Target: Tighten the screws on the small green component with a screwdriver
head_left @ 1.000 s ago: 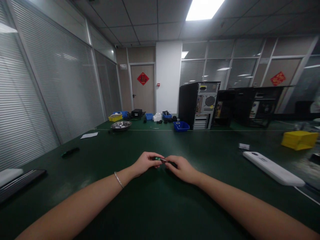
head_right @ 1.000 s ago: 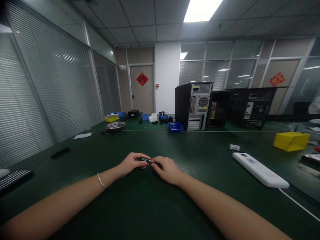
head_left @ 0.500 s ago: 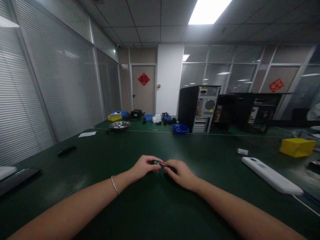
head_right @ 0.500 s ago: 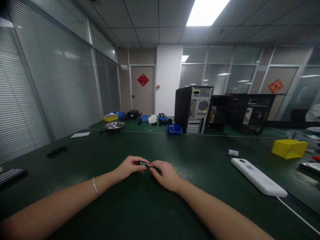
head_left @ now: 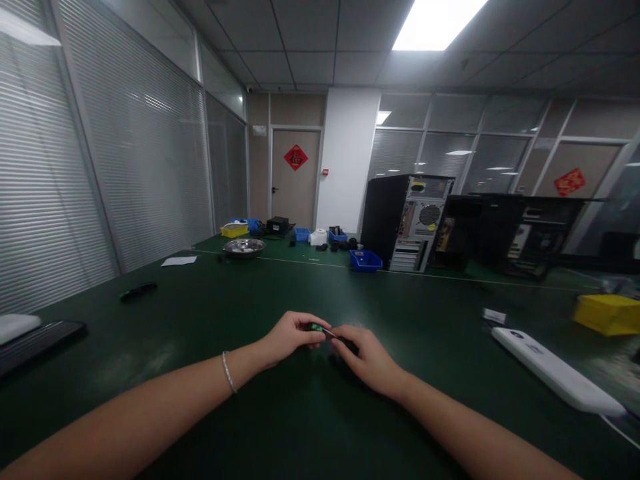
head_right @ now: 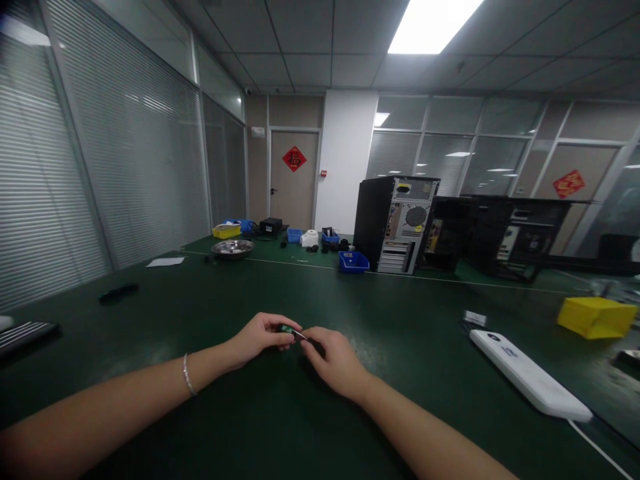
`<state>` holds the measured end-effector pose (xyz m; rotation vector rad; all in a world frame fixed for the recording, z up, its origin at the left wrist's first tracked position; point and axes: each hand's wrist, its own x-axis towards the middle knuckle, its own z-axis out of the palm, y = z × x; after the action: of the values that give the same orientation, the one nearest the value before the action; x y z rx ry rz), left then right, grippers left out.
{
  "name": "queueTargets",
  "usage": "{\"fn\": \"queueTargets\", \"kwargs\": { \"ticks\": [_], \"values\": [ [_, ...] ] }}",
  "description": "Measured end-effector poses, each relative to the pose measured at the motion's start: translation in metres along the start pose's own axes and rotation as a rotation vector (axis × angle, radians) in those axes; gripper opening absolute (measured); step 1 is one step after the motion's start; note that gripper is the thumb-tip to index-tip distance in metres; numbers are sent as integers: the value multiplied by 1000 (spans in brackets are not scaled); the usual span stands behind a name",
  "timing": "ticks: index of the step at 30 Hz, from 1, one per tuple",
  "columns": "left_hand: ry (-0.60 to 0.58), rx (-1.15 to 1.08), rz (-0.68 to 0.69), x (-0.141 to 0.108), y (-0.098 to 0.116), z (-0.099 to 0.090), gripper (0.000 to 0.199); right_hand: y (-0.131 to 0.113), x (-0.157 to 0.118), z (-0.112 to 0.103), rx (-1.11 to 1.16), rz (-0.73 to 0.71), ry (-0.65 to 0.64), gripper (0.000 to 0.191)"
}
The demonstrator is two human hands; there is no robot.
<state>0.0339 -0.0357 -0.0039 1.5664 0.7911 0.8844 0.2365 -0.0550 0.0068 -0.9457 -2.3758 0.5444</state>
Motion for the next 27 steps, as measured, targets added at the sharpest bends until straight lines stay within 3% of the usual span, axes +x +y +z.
{"fn": "queueTargets", "kwargs": {
  "ticks": [27],
  "values": [
    [27, 0, 19, 2, -7, -1, 37, 4, 3, 7, 45, -5, 33, 24]
  ]
}}
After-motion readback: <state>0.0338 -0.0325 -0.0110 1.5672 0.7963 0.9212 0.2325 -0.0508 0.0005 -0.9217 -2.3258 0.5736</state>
